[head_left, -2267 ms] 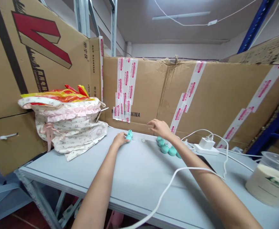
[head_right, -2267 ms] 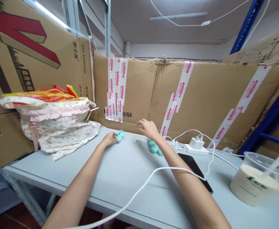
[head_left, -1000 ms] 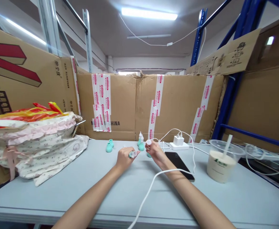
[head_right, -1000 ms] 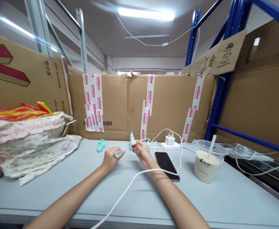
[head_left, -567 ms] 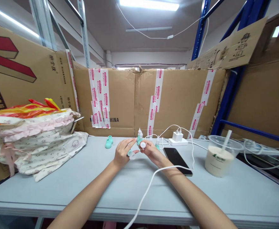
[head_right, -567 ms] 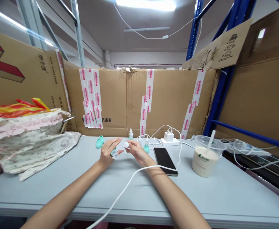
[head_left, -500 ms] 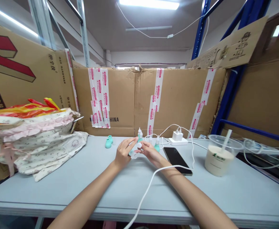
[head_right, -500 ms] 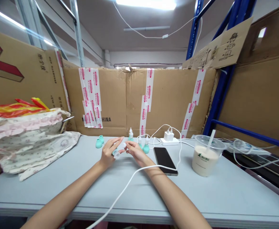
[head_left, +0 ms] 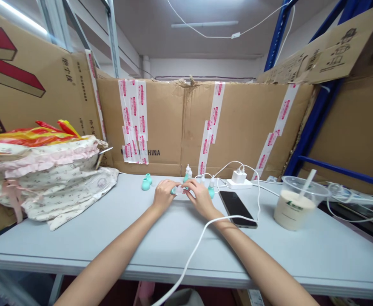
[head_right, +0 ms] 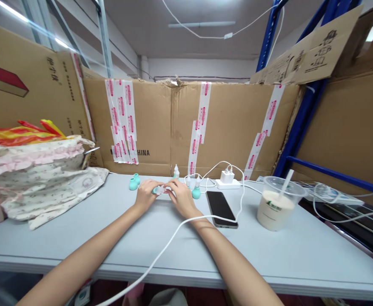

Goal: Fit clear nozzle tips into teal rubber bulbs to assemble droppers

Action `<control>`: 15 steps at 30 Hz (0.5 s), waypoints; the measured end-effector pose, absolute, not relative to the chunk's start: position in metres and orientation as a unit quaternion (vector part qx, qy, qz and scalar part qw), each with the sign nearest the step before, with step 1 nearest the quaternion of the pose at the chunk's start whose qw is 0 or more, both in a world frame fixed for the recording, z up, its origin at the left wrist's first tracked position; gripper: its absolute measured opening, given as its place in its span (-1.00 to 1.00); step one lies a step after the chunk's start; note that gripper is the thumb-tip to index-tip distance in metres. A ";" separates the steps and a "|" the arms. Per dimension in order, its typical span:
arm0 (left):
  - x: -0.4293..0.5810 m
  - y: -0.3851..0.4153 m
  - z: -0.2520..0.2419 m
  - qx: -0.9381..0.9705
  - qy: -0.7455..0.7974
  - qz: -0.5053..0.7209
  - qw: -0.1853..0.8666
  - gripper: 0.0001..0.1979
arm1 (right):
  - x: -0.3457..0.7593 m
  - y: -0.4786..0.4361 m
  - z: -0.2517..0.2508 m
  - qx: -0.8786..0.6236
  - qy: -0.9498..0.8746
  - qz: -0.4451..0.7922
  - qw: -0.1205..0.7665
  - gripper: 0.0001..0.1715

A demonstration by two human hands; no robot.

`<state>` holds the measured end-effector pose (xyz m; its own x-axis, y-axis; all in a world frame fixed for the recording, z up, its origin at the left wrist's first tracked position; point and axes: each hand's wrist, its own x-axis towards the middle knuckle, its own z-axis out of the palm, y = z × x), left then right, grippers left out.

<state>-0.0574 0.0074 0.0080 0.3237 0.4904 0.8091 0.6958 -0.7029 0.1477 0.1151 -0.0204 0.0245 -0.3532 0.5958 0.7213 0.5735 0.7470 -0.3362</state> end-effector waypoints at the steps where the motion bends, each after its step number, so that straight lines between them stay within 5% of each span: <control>1: -0.058 0.007 0.009 -0.808 -0.365 -0.449 0.115 -0.82 | 0.116 -0.022 0.025 -0.354 -0.830 -0.013 0.430 -0.78; 15: -0.047 -0.001 0.010 -0.783 -0.357 -0.508 0.017 -0.78 | 0.122 -0.017 0.026 -0.344 -0.844 -0.003 0.412 -0.82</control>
<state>-0.0472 -0.0009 0.0104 0.2281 0.5418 0.8090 0.5770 -0.7445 0.3359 0.1220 -0.0170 0.0255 -0.4239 0.5780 0.6973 0.5829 0.7633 -0.2783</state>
